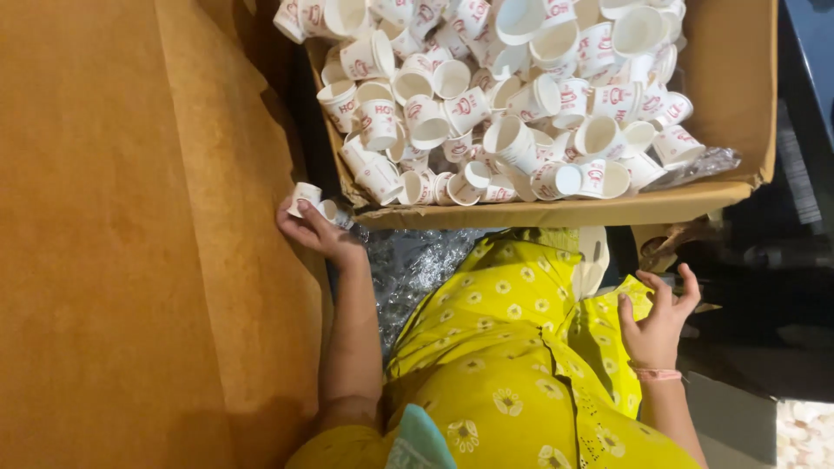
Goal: Stack paper cups and organize them on a table in a manufacturing setting.
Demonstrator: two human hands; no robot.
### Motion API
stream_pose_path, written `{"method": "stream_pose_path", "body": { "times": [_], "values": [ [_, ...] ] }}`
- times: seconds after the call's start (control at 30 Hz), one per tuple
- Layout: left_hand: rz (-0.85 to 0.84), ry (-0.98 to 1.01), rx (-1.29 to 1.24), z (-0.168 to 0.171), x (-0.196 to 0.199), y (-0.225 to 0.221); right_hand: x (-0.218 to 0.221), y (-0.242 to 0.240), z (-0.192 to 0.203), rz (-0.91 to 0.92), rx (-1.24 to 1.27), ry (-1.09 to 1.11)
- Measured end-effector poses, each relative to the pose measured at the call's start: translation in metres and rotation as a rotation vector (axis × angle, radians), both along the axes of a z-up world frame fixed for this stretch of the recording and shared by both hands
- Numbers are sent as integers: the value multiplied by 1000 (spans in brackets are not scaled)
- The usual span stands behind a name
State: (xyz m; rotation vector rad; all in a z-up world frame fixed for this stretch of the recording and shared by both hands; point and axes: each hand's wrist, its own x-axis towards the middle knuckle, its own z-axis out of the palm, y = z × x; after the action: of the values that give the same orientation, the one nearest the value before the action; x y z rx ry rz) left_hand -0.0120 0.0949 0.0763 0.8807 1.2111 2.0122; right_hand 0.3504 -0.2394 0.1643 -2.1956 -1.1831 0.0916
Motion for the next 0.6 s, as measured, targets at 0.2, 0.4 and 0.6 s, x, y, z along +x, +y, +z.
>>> {"method": "stream_pose_path", "body": {
  "times": [0.2, 0.4, 0.6],
  "values": [
    [61, -16, 377, 136, 37, -27, -2, -12, -6, -11, 15, 60],
    [-227, 857, 434, 205, 68, -18, 2, -18, -10, 31, -52, 39],
    [-625, 977, 345, 226, 67, -14, -4, -9, 2, -11, -37, 66]
  ]
}}
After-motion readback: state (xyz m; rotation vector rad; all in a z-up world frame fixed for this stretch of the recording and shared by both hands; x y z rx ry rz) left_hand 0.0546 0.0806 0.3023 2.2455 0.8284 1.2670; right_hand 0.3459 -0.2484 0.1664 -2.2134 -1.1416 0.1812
